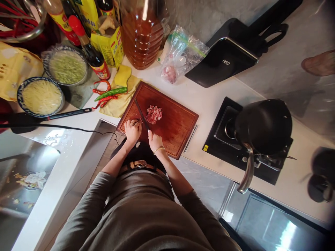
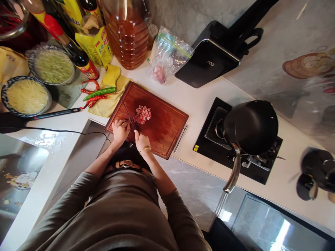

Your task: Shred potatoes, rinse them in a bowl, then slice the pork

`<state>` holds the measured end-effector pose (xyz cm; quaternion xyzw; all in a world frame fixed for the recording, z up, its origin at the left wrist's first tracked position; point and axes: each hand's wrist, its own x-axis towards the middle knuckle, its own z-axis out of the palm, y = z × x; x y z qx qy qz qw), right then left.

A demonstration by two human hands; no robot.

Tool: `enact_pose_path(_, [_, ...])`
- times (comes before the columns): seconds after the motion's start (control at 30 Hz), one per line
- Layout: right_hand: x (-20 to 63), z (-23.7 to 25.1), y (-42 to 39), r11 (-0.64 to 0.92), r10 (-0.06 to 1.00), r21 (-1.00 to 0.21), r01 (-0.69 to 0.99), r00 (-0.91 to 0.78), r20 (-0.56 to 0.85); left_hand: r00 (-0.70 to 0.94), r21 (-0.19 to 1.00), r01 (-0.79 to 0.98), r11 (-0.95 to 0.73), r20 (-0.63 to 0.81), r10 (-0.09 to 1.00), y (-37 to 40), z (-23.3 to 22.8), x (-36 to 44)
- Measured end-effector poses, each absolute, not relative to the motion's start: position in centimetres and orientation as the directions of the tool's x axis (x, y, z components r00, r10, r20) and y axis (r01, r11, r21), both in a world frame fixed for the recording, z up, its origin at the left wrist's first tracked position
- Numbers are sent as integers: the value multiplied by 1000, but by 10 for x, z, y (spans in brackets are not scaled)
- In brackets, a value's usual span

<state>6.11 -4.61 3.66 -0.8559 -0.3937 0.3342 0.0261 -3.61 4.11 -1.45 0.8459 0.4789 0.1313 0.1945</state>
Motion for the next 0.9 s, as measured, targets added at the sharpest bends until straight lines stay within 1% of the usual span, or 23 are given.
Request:
enact_pose_path(0.1, [59,40,-50,-677,695,-279,681,466,-548,513,462,754,-467,31,858,40,-13,-36])
enact_pose_path(0.4, [56,48,-51,-686,669,-250,684,456,-588,486,419,788,-452,27,873,41,-14,-33])
enact_pose_path(0.57, [56,49,-49,-696,646,-231,680,453,-614,482,438,787,-435,4,876,41,-14,-33])
enact_pose_path(0.8, [59,50,-45,-701,644,-242,670,449,-620,517,456,770,-446,-35,856,43,-12,-33])
enact_pose_path(0.9, [61,49,-43,-707,644,-255,659,451,-619,534,442,767,-465,-37,845,44,-11,-33])
